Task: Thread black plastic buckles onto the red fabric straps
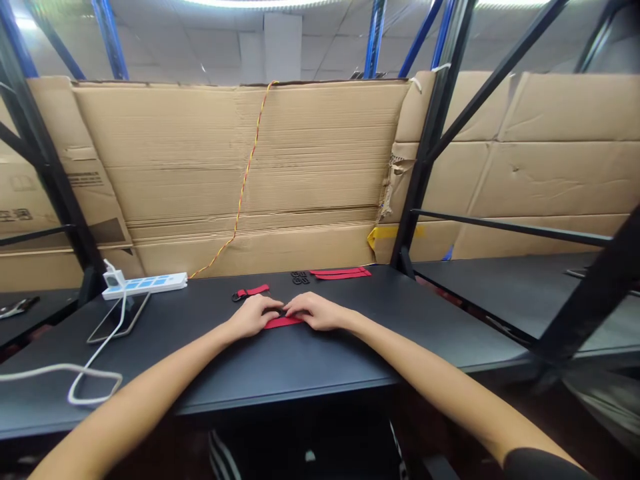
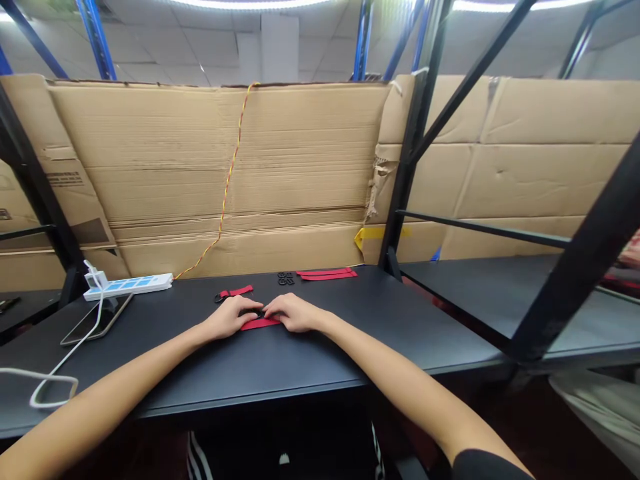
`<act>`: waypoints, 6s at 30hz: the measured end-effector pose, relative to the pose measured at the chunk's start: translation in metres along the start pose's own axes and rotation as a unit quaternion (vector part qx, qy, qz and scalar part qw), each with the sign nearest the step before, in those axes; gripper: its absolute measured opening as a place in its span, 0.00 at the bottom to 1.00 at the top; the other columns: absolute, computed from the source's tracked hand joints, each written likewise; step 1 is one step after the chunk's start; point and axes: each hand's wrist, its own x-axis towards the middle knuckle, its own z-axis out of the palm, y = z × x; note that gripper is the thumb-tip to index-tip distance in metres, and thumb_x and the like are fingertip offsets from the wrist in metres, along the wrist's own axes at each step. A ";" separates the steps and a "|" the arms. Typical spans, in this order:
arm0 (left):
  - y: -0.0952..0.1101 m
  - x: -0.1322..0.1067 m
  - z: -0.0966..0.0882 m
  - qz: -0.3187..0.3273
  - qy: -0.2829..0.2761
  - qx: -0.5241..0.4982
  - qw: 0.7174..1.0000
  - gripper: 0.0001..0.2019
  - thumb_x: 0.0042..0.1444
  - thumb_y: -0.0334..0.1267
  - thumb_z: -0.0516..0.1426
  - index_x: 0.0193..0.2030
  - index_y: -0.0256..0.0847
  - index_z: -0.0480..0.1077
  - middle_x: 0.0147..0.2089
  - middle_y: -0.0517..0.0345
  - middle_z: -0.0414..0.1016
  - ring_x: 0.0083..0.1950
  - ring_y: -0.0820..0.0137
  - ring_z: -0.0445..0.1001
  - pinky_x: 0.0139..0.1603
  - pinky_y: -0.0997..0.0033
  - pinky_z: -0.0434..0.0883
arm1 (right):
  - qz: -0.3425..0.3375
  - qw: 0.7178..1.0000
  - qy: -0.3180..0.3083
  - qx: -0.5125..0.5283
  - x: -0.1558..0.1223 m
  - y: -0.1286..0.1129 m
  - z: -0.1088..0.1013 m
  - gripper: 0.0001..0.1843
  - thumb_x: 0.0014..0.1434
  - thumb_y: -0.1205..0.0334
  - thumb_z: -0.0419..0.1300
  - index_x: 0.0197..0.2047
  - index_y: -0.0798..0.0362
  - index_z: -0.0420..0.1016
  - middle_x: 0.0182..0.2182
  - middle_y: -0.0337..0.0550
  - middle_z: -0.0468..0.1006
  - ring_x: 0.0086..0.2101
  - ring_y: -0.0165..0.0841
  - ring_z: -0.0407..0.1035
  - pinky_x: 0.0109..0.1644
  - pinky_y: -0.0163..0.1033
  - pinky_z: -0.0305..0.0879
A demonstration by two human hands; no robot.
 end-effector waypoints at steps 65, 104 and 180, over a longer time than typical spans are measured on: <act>0.032 -0.001 -0.006 0.004 0.021 -0.245 0.969 0.09 0.50 0.34 0.59 0.38 0.39 0.78 0.49 0.50 0.70 0.36 0.73 0.70 0.31 0.75 0.67 | 0.204 0.850 0.034 0.485 0.003 0.000 -0.002 0.22 0.42 0.52 0.71 0.35 0.56 0.71 0.24 0.36 0.74 0.20 0.22 0.59 0.23 0.29 0.50; 0.042 0.003 -0.010 -0.136 0.136 -0.319 0.928 0.16 0.49 0.46 0.62 0.37 0.35 0.79 0.32 0.53 0.80 0.33 0.66 0.76 0.41 0.66 0.72 | 0.106 0.930 0.149 0.320 0.006 -0.013 -0.005 0.21 0.45 0.57 0.70 0.42 0.54 0.74 0.37 0.42 0.76 0.38 0.34 0.71 0.48 0.41 0.67; -0.006 -0.004 -0.015 -0.128 0.058 0.168 0.976 0.13 0.57 0.46 0.54 0.36 0.44 0.78 0.41 0.48 0.74 0.40 0.60 0.72 0.41 0.65 0.66 | 0.398 0.908 0.071 -0.111 -0.039 0.096 -0.024 0.27 0.64 0.47 0.48 0.58 0.55 0.67 0.60 0.57 0.63 0.60 0.49 0.56 0.60 0.56 0.53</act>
